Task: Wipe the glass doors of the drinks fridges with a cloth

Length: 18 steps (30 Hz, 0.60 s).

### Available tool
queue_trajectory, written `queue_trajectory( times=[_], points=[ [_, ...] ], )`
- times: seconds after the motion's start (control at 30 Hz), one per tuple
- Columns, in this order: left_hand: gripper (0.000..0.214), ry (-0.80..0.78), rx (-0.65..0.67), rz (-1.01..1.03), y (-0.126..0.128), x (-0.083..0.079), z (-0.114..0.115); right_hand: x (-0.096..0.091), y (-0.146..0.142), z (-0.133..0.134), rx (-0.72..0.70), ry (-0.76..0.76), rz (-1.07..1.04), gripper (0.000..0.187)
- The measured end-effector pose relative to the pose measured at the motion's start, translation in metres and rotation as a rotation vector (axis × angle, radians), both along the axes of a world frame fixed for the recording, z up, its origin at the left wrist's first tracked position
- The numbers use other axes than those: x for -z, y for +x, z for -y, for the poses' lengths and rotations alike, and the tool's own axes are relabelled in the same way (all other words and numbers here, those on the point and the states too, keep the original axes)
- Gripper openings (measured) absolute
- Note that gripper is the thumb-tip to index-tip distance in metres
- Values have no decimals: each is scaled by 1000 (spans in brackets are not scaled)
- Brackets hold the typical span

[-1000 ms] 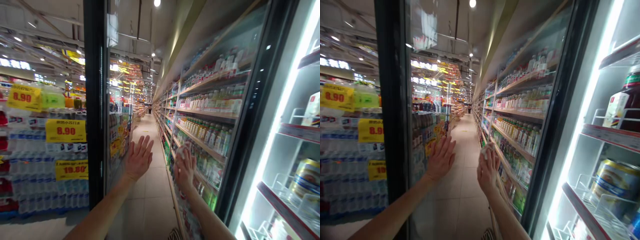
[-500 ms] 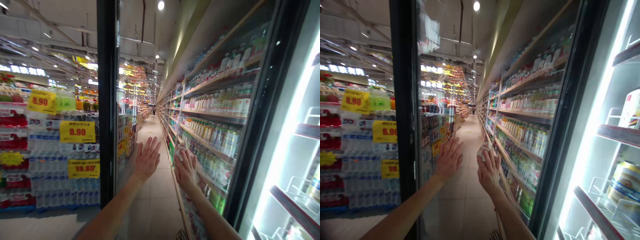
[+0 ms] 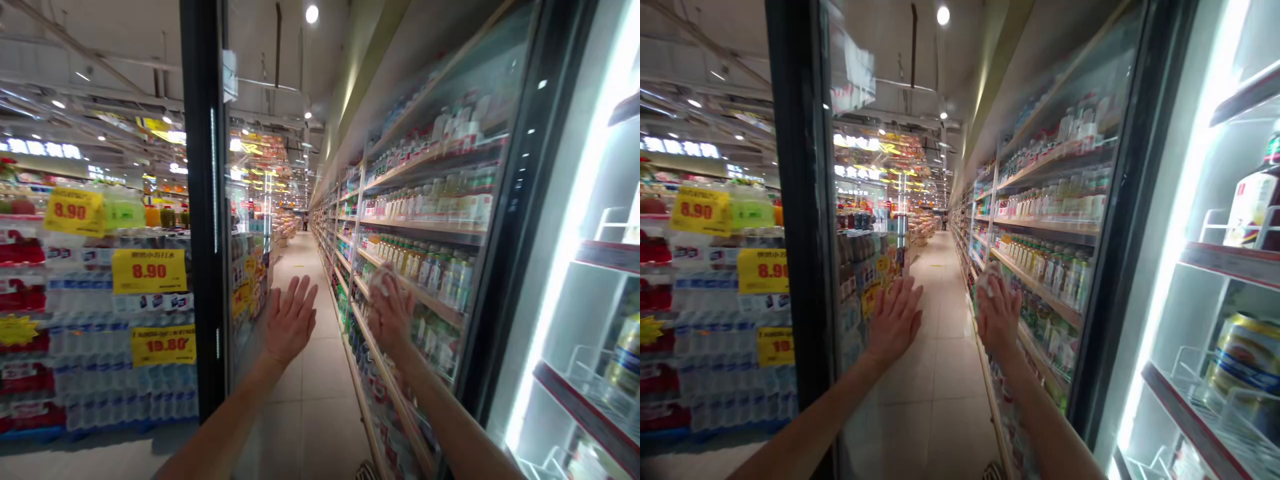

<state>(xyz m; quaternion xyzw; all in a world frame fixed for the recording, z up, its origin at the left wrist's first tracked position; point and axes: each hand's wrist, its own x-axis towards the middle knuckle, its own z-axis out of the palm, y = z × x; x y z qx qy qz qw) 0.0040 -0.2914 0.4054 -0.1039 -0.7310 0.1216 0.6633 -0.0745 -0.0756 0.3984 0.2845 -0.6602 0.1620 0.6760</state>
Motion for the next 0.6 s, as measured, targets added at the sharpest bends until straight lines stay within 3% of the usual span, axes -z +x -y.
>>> queue_trajectory(
  times=[0.07,0.13,0.3,0.37,0.53,0.6],
  points=[
    [55,2,2,-5,-1,0,0,-3,-8,-9,50,-224,33,48],
    [57,2,4,-9,-1,0,0,-4,-9,-6,59,-314,50,50],
    [61,-3,3,-14,-2,-1,1,8,5,23,-55,41,-15,50],
    [62,2,2,-11,-2,0,2,4,2,17,-47,65,-23,49],
    [62,25,5,15,-1,2,0,-21,-13,-6,31,-359,30,48],
    [62,25,8,9,-1,2,-1,-20,-8,2,-2,-303,19,49]
  ],
)
